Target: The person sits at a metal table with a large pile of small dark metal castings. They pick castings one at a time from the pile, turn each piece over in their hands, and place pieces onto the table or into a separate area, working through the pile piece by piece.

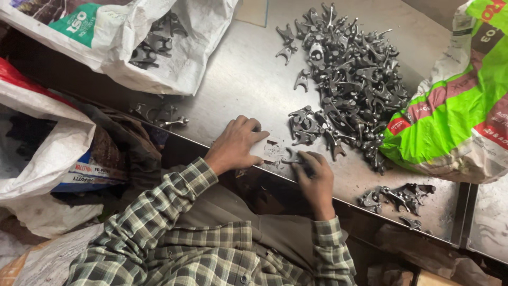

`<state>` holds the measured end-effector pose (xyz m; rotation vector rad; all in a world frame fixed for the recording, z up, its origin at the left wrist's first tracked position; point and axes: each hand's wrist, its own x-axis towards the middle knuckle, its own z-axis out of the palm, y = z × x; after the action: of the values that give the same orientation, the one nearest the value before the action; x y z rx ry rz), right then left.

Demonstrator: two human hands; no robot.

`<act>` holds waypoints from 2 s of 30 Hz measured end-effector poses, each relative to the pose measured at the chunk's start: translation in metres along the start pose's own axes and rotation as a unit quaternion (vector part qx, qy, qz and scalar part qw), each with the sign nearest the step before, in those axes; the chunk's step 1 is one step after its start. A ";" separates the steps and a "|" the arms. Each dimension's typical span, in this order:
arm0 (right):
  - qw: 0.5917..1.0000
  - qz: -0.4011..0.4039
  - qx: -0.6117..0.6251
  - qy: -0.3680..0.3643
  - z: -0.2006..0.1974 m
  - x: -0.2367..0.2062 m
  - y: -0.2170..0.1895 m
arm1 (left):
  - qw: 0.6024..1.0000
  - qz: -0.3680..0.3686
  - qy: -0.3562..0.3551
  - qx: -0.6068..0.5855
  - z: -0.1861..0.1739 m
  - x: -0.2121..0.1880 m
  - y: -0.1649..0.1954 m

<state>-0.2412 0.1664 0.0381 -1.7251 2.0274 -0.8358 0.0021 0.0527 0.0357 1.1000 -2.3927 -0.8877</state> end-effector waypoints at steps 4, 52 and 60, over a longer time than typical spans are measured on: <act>0.999 -0.041 -0.019 -0.007 0.011 0.006 -0.012 | 1.000 0.000 -0.015 -0.009 -0.001 0.001 0.000; 0.993 -0.068 0.001 -0.094 0.015 0.027 -0.016 | 0.998 0.004 -0.054 -0.026 0.001 0.006 -0.004; 0.840 0.175 0.506 -0.088 -0.015 0.028 0.052 | 0.997 -0.013 -0.064 -0.027 0.004 0.007 -0.005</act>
<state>-0.2963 0.1465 0.0196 -0.7606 1.2757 -1.2342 -0.0022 0.0461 0.0300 1.0858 -2.4458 -1.0566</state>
